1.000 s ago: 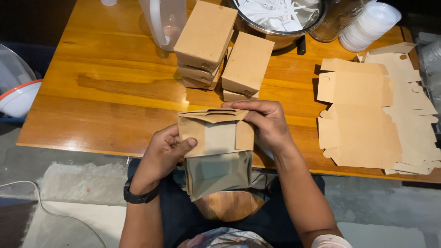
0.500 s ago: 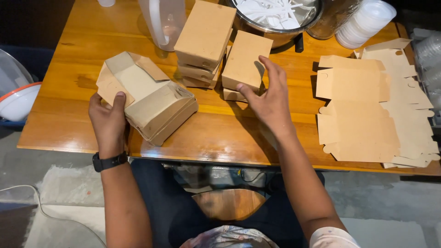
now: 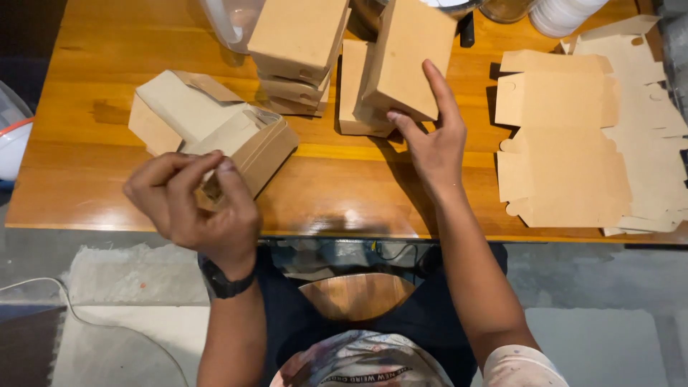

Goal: The person assembles small brown cardboard boxes by folding the flaps and tucking them into slots to form the container shape. They handle the boxes one at a time, stacking the finished ones on the table.

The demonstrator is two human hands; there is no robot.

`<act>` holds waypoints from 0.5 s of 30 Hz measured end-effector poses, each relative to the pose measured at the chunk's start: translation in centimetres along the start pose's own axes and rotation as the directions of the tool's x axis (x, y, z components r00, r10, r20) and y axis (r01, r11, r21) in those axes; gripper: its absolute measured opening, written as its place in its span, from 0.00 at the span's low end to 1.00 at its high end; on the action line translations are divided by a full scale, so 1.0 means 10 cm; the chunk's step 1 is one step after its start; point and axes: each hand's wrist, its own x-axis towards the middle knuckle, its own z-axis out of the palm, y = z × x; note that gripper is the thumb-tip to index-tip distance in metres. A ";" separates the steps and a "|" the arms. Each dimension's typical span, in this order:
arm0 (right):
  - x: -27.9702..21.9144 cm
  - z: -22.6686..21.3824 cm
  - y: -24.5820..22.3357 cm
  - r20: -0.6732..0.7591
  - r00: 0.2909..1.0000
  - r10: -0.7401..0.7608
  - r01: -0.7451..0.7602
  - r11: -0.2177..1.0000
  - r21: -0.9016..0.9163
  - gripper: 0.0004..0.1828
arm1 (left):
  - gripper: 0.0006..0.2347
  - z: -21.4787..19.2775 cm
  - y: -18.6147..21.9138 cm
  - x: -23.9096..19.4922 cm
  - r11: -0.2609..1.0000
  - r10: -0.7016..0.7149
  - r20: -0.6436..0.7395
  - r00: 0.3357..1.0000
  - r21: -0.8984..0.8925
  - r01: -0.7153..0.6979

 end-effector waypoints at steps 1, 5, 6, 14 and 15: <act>-0.01 -0.03 -0.03 0.003 1.000 0.016 -0.016 1.000 -0.001 0.30 | 0.02 0.03 0.03 -0.02 1.000 -0.006 0.015 1.000 0.002 0.006; -0.12 -0.27 -0.07 0.085 0.984 -0.156 0.145 0.982 0.124 0.32 | 0.05 0.22 0.22 -0.17 0.897 -0.128 0.241 0.962 -0.385 0.216; -0.13 -0.33 -0.08 0.147 0.961 -0.232 0.202 0.959 0.197 0.32 | 0.08 0.27 0.27 -0.19 0.773 -0.206 0.384 0.900 -0.500 0.390; 0.09 -0.53 -0.14 0.512 0.790 -0.337 0.046 0.865 0.500 0.33 | 0.24 0.80 0.07 -0.27 -0.146 -0.056 0.797 0.601 -0.602 0.785; 0.13 -0.55 -0.10 0.542 0.769 -0.338 -0.076 0.794 0.603 0.32 | 0.23 0.87 0.02 -0.26 -0.170 -0.019 0.769 0.638 -0.632 0.756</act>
